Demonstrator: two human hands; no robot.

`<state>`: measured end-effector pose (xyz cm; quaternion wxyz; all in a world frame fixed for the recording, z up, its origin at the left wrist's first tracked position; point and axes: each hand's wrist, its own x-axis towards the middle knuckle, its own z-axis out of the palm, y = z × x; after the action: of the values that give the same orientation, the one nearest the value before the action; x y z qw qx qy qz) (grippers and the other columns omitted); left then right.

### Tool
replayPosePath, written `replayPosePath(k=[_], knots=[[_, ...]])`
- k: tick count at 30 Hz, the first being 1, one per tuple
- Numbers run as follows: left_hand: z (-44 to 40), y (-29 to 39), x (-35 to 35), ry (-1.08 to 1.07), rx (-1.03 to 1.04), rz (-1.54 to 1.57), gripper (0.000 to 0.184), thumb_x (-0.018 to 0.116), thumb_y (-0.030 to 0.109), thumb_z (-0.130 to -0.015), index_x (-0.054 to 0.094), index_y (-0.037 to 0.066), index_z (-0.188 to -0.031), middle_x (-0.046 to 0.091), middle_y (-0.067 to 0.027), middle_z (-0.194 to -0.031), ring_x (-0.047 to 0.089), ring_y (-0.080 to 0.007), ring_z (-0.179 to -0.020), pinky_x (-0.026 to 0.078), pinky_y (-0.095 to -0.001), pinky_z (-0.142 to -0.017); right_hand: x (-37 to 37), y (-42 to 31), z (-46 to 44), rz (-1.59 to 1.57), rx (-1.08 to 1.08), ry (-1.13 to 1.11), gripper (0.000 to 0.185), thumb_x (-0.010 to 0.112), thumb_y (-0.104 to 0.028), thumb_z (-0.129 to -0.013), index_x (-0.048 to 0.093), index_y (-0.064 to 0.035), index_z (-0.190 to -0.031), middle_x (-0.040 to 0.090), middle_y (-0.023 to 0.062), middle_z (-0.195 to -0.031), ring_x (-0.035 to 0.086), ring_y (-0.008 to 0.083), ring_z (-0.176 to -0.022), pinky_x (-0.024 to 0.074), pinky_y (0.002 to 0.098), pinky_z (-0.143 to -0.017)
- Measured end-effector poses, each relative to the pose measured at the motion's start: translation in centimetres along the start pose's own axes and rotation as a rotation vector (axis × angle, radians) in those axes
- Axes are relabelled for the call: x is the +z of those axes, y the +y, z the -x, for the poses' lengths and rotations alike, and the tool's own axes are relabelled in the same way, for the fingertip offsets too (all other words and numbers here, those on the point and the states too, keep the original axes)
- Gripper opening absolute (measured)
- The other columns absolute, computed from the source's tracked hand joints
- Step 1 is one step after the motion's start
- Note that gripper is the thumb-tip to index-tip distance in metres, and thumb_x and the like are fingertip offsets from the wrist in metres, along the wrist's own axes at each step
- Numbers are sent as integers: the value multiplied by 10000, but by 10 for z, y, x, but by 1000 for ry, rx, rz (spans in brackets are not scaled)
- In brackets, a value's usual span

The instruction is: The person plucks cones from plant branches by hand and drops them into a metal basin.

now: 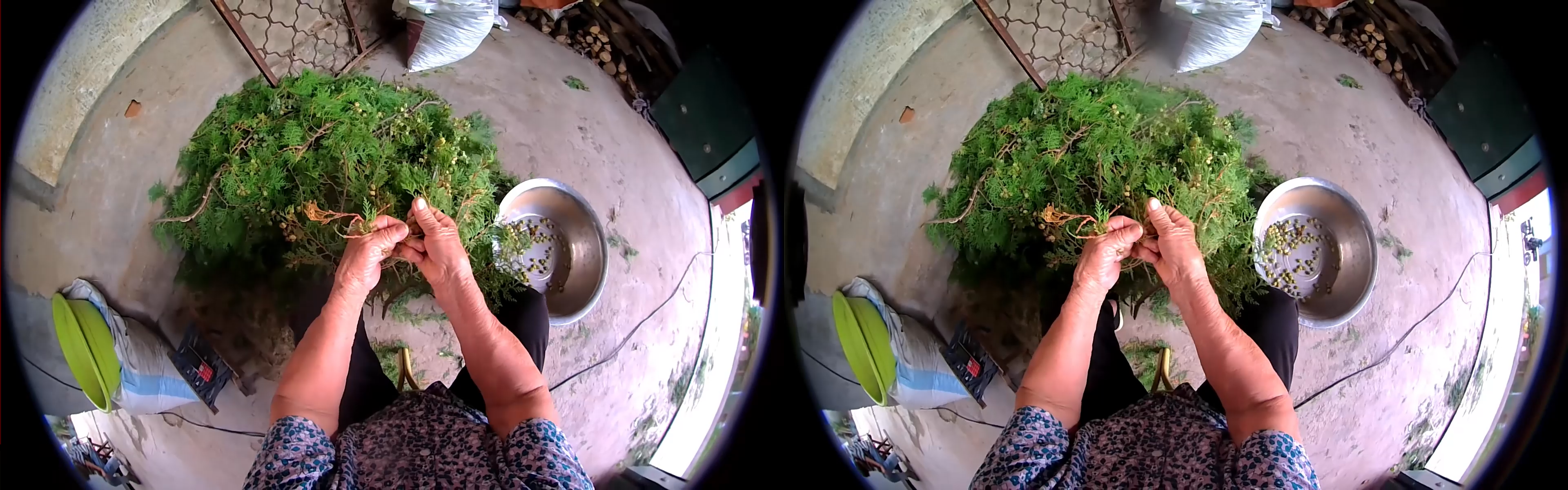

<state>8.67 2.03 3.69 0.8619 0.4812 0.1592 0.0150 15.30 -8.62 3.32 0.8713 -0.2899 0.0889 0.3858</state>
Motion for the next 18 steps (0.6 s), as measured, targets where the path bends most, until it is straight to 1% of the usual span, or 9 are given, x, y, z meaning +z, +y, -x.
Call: replayPosePath(k=[2,4,7,8,10,12,14,16,18], knots=[[-2,-8,-9,21,35,-116,152,630,187,-780,580,58,-844,552,28,-706,449,-57,-581,354,-190,-560,0,0,2,359,-197,126,266,571,-282,-861,471,-73,-730,368,-41,-520,277,42,-374,229,213,-308],[3,-11,-4,41,43,-91,151,650,179,-759,599,45,-807,546,24,-668,443,-63,-561,344,-196,-534,-2,-1,7,427,-182,136,268,578,-270,-858,476,-66,-717,369,-48,-498,287,43,-357,229,223,-301],[14,-12,9,123,109,-198,145,684,152,-713,628,19,-705,560,-6,-626,477,-83,-535,348,-214,-490,-10,-5,1,660,-346,408,270,586,-256,-851,501,-46,-703,402,-23,-453,327,75,-335,249,242,-299],[20,-10,4,93,105,-223,132,678,136,-715,620,20,-734,567,-12,-643,485,-88,-528,358,-216,-492,-39,-16,-13,561,-374,404,268,601,-250,-839,510,-31,-715,404,-20,-457,332,86,-335,252,256,-302],[22,-19,-1,230,115,-120,128,665,133,-733,606,26,-770,563,-4,-656,449,-76,-506,355,-214,-496,-45,-28,0,705,-344,385,278,613,-246,-829,501,-25,-705,394,-23,-463,327,95,-336,252,266,-306],[19,-20,0,337,159,-93,91,665,130,-743,620,51,-751,521,38,-606,415,-54,-500,348,-199,-505,-35,-27,14,586,-263,303,290,623,-260,-823,477,-41,-701,381,-14,-497,327,95,-363,260,268,-316],[16,-23,-12,297,159,-67,88,669,141,-757,612,74,-766,470,70,-575,331,-46,-459,353,-217,-509,-28,-32,27,393,-237,230,309,609,-268,-834,408,-97,-672,354,-18,-535,280,86,-384,234,252,-348],[20,-24,-14,328,188,29,129,667,186,-776,600,77,-760,424,69,-549,328,-57,-459,366,-236,-536,-45,-48,33,180,-276,257,213,588,-216,-845,480,-85,-717,436,7,-594,359,95,-458,274,243,-373],[23,-28,-27,360,130,160,142,628,224,-819,587,88,-834,370,60,-530,326,-72,-480,376,-255,-598,-78,-70,36,60,-308,347,219,591,-220,-843,496,-58,-731,462,31,-637,413,117,-490,350,231,-405]])
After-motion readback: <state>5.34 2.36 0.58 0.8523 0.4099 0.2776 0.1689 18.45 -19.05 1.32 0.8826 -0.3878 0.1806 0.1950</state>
